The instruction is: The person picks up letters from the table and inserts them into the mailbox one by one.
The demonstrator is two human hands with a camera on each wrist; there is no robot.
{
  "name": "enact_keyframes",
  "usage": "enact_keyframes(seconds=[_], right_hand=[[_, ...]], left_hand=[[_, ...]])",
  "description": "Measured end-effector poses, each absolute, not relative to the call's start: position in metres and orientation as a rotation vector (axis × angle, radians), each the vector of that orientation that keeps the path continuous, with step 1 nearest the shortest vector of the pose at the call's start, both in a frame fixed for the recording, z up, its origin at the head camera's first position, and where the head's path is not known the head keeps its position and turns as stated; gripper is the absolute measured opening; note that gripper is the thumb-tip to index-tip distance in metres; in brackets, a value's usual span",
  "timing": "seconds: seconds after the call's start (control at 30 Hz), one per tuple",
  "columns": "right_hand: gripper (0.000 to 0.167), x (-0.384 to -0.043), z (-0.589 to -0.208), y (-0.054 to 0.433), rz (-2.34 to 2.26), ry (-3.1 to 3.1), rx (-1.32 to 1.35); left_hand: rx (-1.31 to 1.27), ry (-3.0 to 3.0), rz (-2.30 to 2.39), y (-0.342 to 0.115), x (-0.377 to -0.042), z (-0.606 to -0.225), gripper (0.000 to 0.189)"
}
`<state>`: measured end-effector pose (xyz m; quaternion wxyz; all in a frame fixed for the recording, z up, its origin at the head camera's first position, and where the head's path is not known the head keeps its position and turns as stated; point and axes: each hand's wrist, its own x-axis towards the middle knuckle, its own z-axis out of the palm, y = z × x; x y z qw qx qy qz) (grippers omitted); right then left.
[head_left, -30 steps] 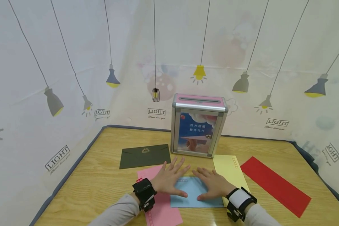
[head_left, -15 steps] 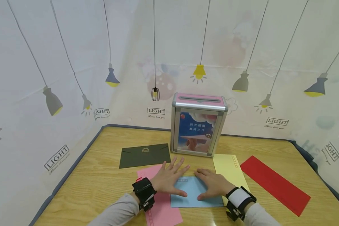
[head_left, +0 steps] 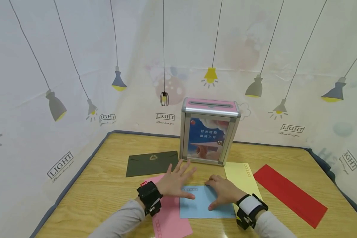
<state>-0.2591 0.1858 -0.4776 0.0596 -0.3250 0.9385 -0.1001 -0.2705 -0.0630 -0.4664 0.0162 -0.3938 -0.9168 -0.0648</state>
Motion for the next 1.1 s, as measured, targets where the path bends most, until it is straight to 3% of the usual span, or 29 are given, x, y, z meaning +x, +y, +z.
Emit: enact_keyframes(seconds=[0.57,1.0,1.1], right_hand=[[0.082,-0.263,-0.472,0.182,-0.321,2.821,-0.964],[0.018,-0.277,-0.460,0.187,-0.458,2.764,-0.917],[0.011,-0.278,-0.454,0.188,-0.508,2.747,-0.880]], left_hand=[[-1.151,-2.867,-0.238,-0.066,-0.278,-0.450,0.099],[-1.109,-2.865,-0.348,-0.073,-0.293,-0.428,0.100],[-1.081,-2.867,-0.392,-0.075,-0.297,-0.420,0.101]])
